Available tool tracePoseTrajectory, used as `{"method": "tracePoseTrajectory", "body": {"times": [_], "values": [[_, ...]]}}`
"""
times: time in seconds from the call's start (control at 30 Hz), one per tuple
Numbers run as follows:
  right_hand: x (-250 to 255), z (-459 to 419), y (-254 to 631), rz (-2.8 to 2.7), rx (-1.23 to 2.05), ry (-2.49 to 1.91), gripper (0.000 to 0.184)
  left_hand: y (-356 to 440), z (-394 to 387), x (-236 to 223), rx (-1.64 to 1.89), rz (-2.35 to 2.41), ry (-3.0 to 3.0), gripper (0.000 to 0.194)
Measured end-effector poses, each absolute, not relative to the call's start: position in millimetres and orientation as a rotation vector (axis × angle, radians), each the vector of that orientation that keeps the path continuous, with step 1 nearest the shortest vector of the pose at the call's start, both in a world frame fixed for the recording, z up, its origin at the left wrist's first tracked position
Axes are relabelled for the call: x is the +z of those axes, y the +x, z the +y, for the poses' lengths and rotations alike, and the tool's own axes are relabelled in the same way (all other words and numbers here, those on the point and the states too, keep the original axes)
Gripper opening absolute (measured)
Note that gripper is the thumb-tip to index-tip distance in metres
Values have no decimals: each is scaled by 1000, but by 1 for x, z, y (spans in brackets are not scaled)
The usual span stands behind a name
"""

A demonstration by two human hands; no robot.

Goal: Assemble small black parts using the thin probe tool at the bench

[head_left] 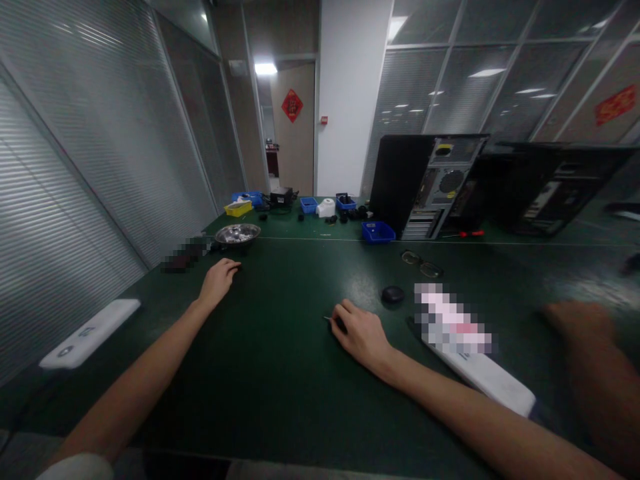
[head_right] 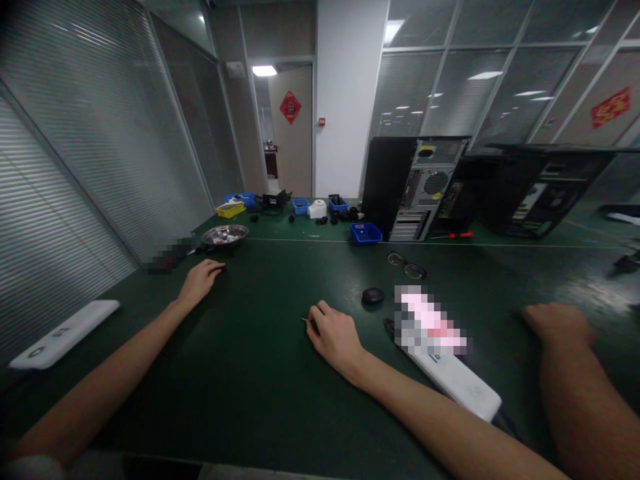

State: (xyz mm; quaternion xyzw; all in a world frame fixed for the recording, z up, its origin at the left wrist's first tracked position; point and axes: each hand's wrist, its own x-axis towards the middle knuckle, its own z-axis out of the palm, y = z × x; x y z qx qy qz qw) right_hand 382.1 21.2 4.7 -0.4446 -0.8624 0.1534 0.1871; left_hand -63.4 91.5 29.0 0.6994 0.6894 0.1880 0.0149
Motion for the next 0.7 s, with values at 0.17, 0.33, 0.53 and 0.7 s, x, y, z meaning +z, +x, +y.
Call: {"method": "tracePoseTrajectory", "body": {"times": [0.17,0.33,0.53,0.7], "values": [[3,22,382,-2428,434,-1237,10,-63,93,18,525,2221,2222,35],[2,21,382,-2421,430,-1233,10,-62,93,13,487,2246,2252,41],[2,21,382,-2421,430,-1220,11,-64,94,12,484,2252,2268,41],[0,21,383,-2416,422,-1221,10,-65,97,11,497,2266,2264,40]]}}
